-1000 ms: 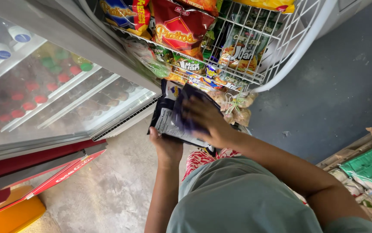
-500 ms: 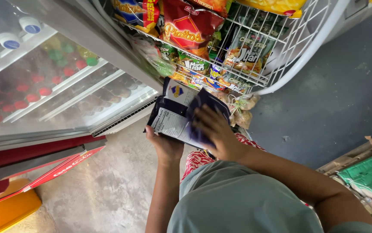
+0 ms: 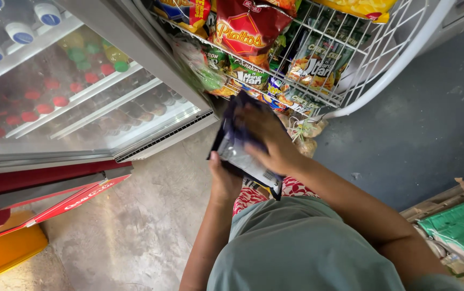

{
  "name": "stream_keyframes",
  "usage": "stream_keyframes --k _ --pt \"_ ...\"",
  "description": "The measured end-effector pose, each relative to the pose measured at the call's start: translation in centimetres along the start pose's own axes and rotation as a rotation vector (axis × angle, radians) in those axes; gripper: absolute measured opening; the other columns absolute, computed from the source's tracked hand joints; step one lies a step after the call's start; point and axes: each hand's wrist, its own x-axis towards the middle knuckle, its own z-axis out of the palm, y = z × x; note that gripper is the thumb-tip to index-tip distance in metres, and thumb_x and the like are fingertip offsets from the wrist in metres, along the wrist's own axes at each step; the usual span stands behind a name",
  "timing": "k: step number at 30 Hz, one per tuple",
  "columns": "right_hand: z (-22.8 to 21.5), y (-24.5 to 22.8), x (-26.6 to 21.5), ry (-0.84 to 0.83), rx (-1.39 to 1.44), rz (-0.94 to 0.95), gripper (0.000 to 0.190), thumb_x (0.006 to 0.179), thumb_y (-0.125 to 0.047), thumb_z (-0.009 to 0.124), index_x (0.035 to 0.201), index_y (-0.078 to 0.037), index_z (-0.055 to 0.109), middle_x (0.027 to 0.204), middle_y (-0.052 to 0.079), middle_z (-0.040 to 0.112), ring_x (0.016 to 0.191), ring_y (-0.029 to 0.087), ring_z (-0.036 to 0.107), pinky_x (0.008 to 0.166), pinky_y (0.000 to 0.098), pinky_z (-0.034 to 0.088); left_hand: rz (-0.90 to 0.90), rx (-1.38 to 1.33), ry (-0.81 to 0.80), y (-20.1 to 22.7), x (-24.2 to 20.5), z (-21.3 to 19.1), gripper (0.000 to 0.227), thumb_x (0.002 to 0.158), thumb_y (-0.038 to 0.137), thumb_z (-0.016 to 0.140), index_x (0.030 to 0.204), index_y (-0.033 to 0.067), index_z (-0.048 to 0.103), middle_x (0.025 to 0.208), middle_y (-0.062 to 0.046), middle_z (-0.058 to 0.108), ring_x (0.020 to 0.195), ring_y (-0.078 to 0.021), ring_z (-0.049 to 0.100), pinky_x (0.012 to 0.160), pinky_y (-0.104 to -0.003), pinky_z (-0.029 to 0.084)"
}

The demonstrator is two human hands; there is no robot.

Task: Wiping down bags of snacks with a cloth and moving them between displays.

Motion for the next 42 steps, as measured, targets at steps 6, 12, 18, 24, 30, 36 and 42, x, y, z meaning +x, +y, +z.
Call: stream_keyframes --k 6,12,18,24,30,36,42 --pt "0.5 -5.1 1.0 -0.08 -0.144 -0.021 0.057 0.103 -0.043 0.055 0.149 -0.01 0.054 0.159 0.01 0.047 0.15 0.038 0.038 0.122 0.0573 0.022 -0.075 -0.018 0.109 -1.8 0.9 -3.3 0.096 0.091 0.074 0.043 0.146 -0.0041 0.051 0.137 -0.035 0.058 0.123 -0.0475 0.057 0.111 -0.058 0.044" --pt "1.3 -2.3 -4.5 -0.003 0.06 0.088 0.053 0.104 -0.031 0.054 0.151 -0.006 0.05 0.16 0.023 0.041 0.147 0.051 0.034 0.119 0.0613 0.027 0.051 0.106 0.045 3.9 0.7 -1.0 0.103 0.089 0.078 0.039 0.15 -0.0043 0.046 0.147 -0.034 0.05 0.133 -0.0463 0.052 0.111 -0.059 0.042" --pt "0.4 -4.9 -0.4 0.007 -0.043 0.011 0.054 0.105 -0.04 0.051 0.148 -0.008 0.054 0.161 0.018 0.043 0.151 0.044 0.035 0.12 0.0536 0.024 -0.021 0.095 0.073 -1.8 0.2 -2.7 0.096 0.093 0.072 0.044 0.147 -0.0077 0.049 0.143 -0.035 0.053 0.132 -0.0483 0.052 0.114 -0.059 0.038" --pt "0.7 -3.6 0.5 0.066 -0.005 0.037 0.057 0.108 -0.041 0.044 0.156 -0.01 0.044 0.164 0.016 0.038 0.152 0.041 0.032 0.121 0.0552 0.022 -0.046 0.113 -0.001 -1.1 -0.5 -1.0 0.095 0.092 0.074 0.039 0.144 -0.0036 0.055 0.135 -0.03 0.061 0.127 -0.0421 0.058 0.114 -0.057 0.042" --pt "1.1 -1.8 -2.9 -0.034 0.063 0.011 0.055 0.104 -0.042 0.049 0.149 -0.011 0.054 0.16 0.019 0.044 0.149 0.048 0.032 0.12 0.0619 0.019 0.028 0.044 0.062 0.9 -0.4 -0.5 0.102 0.087 0.077 0.045 0.15 -0.0028 0.048 0.143 -0.033 0.054 0.13 -0.046 0.055 0.111 -0.059 0.043" --pt "0.2 -4.0 -3.7 -0.084 -0.085 -0.018 0.067 0.1 -0.051 0.051 0.156 -0.016 0.045 0.166 0.015 0.035 0.154 0.045 0.024 0.122 0.0612 0.012 -0.075 0.05 0.065 -1.7 0.9 -2.5 0.11 0.08 0.083 0.054 0.148 -0.0027 0.05 0.139 -0.033 0.057 0.125 -0.0461 0.058 0.11 -0.058 0.044" --pt "-2.8 -0.2 -3.9 0.13 0.025 0.142 0.059 0.106 -0.043 0.044 0.152 -0.006 0.049 0.162 0.021 0.039 0.15 0.048 0.03 0.121 0.0599 0.021 -0.074 0.122 -0.068 -0.2 0.7 3.2 0.098 0.089 0.074 0.047 0.148 -0.0046 0.048 0.139 -0.031 0.056 0.119 -0.0406 0.059 0.108 -0.054 0.046"
